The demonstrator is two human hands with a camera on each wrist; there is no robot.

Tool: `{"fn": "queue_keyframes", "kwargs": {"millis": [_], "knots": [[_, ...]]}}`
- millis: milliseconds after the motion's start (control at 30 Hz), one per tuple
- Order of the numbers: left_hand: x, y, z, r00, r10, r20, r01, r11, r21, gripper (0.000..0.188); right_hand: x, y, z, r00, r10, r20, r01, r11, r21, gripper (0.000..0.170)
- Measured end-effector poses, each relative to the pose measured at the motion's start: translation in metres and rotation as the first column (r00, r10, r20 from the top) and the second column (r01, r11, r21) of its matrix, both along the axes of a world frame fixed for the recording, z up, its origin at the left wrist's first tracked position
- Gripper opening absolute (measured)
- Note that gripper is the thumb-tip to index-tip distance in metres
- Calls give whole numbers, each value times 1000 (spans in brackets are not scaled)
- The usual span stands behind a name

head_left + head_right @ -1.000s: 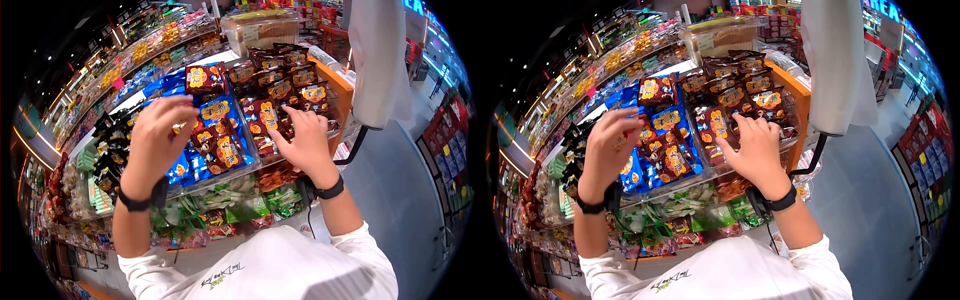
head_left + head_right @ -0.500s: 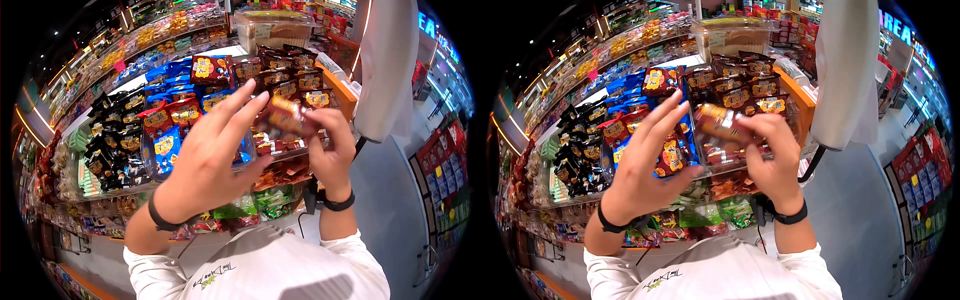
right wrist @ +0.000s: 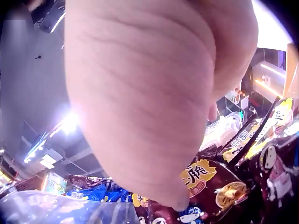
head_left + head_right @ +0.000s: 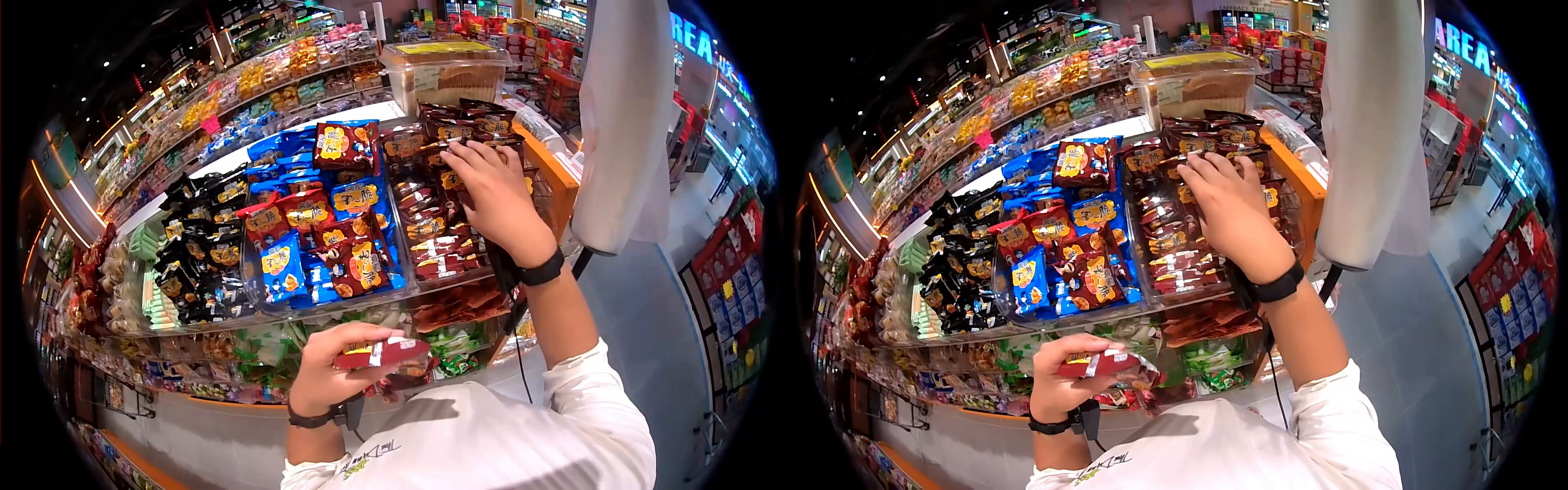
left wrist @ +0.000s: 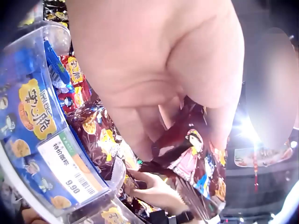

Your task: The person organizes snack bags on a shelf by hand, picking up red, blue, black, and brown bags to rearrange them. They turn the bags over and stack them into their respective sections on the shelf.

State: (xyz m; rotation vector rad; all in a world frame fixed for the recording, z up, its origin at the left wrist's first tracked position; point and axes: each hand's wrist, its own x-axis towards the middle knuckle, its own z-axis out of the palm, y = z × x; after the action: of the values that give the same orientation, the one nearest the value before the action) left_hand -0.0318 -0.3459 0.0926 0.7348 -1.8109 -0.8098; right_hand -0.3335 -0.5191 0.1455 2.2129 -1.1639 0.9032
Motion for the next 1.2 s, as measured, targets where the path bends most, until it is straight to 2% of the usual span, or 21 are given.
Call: {"fn": "queue_keyframes", "kwargs": {"millis": [67,100,200,233,333,367,467,500,600,633,733,767,833,867,900,933,1000,1067,1100,1133,1200], "knots": [[6,2,-3,998,-9,68,11,1000,-29,53,5,6,2,999,1,35,-3,999,49,61],[9,2,-4,996,-30,78,31,999,-15,57,6,10,-3,999,-16,35,16,1000,12,61],[10,5,-8,999,21,34,-25,995,100,60,0,16,-14,999,8,42,-11,998,62,62],[13,3,-7,999,-7,51,0,991,137,54,-1,19,-13,996,4,84,-12,995,98,58],[15,-5,-4,994,-27,108,20,998,67,55,-7,24,-11,995,37,97,-46,995,91,53],[14,-8,-3,995,-40,90,32,996,83,54,-7,27,-13,995,42,88,-46,998,48,49],[10,-14,-1,999,-44,7,43,997,66,50,-19,42,-15,966,164,202,-193,972,135,48],[7,-14,-2,994,-69,-79,80,985,152,50,-20,51,-14,952,171,255,-196,978,75,44],[14,-28,2,981,-164,103,160,986,47,57,-15,74,-22,763,129,633,-233,969,84,38],[14,-33,3,973,-190,128,190,982,16,53,-16,79,-24,660,132,740,-358,921,155,36],[8,-42,15,960,-240,146,254,964,-82,43,-18,95,-33,642,86,762,-398,886,236,36],[8,-43,23,960,-216,179,238,965,-108,41,-17,101,-32,670,61,740,-370,891,262,36],[4,-50,35,961,-190,200,221,964,-146,43,-19,111,-37,615,23,788,-406,866,291,36],[2,-54,44,961,-167,221,207,964,-169,43,-21,116,-40,587,6,810,-428,851,304,36],[0,-59,53,960,-76,270,151,951,-269,43,-22,118,-46,573,10,819,-434,852,293,39],[-4,-62,62,956,-3,292,92,953,-290,43,-24,122,-48,604,-4,797,-423,846,325,39],[-16,-65,82,969,47,242,-8,987,-160,47,-33,122,-58,658,39,752,-419,849,322,37],[-24,-85,94,993,-10,121,11,1000,-7,44,-41,124,-63,665,42,745,-442,826,349,38],[-32,-91,106,992,-12,124,4,998,68,39,-45,125,-66,672,67,737,-463,815,348,39],[-38,-100,119,986,10,164,-22,997,70,36,-49,126,-69,678,94,729,-485,802,349,40],[-49,-127,132,919,171,355,-115,978,-174,36,-55,127,-69,701,210,681,-536,786,310,38]]}}
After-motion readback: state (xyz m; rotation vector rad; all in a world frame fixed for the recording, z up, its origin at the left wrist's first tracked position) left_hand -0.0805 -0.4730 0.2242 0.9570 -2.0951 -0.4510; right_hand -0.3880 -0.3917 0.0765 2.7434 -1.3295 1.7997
